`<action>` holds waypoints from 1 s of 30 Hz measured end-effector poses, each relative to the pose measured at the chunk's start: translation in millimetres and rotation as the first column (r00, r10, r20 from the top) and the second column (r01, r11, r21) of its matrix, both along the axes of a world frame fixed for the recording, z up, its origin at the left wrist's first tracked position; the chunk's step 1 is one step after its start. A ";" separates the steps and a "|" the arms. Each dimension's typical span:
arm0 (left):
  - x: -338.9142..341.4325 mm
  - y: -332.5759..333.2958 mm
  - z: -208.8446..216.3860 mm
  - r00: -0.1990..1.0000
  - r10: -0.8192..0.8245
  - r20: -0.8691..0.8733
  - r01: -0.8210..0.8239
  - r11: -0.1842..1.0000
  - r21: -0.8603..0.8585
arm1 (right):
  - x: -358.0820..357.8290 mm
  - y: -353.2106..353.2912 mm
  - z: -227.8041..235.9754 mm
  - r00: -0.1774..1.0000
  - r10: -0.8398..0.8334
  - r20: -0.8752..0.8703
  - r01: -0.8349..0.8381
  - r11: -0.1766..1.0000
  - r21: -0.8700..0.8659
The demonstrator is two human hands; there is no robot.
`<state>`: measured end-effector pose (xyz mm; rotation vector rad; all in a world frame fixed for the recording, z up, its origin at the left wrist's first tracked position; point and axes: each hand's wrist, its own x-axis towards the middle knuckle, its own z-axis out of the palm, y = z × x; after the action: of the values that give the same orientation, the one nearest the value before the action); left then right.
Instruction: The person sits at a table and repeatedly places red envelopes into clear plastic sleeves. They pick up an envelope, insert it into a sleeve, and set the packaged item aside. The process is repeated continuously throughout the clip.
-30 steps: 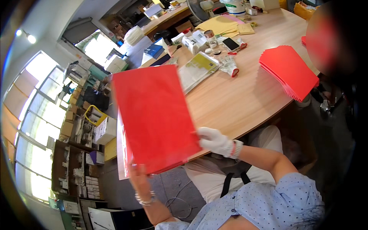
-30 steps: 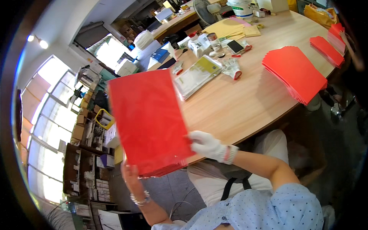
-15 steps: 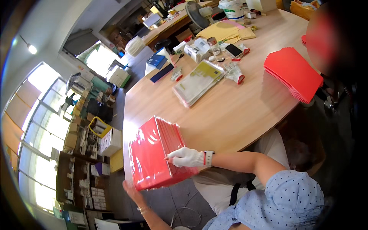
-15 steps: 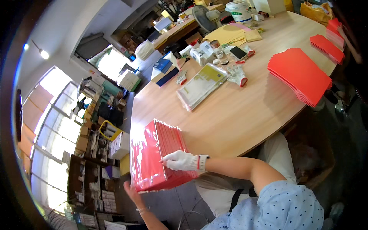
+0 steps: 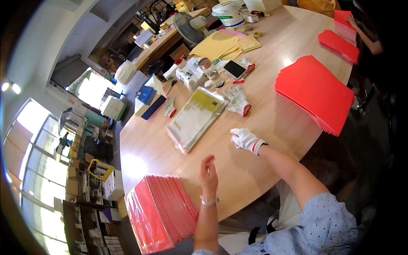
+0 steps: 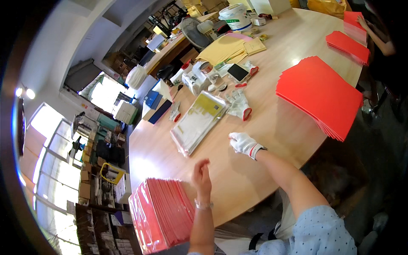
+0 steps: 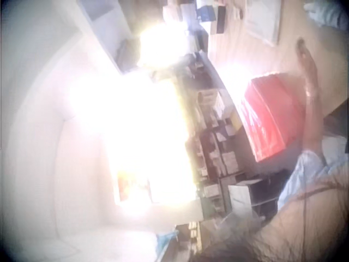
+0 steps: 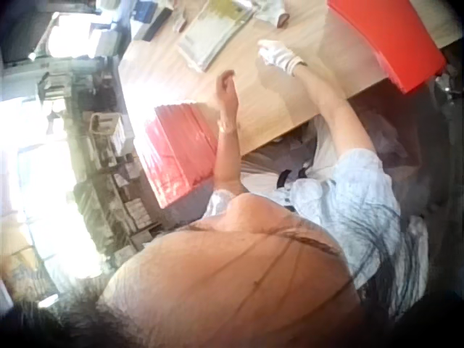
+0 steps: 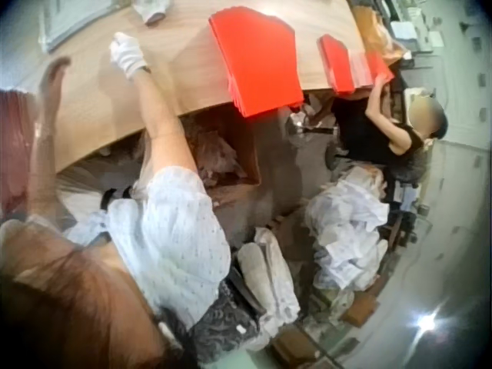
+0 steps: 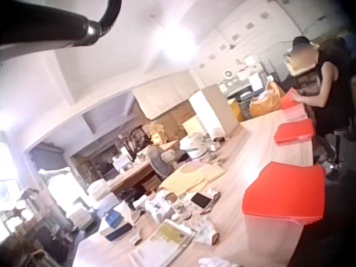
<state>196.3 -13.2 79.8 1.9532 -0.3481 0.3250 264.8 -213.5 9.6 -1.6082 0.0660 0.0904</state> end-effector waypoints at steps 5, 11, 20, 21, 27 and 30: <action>162.5 -17.5 -48.5 0.984 -0.040 0.171 -0.054 0.858 0.511 | 25.2 -14.6 0.4 0.993 0.117 0.027 -0.112 0.984 -0.142; 263.1 -70.3 -68.6 0.994 -0.083 0.068 -0.010 0.560 0.828 | 37.1 -31.7 15.5 0.987 0.163 0.010 -0.158 0.969 -0.191; 310.2 -37.8 -51.3 0.954 -0.214 -0.212 0.295 0.523 0.800 | 44.2 -33.6 3.9 0.982 0.175 0.071 -0.157 0.964 -0.213; 313.8 -36.1 -51.8 0.950 -0.213 -0.230 0.311 0.563 0.766 | 45.4 -34.2 1.9 0.982 0.172 0.080 -0.151 0.965 -0.213; 317.9 -32.3 -60.3 0.980 -0.156 -0.125 0.197 0.626 0.755 | 48.9 -34.5 -1.7 0.981 0.153 0.116 -0.122 0.963 -0.239; 310.8 -38.7 -61.8 0.992 -0.096 -0.086 0.128 0.664 0.737 | 49.5 -33.4 -4.1 0.981 0.141 0.135 -0.104 0.963 -0.247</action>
<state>507.1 -51.9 18.0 2.7282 -0.6496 0.0459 314.3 -246.9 5.5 -1.8552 -0.1469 0.0571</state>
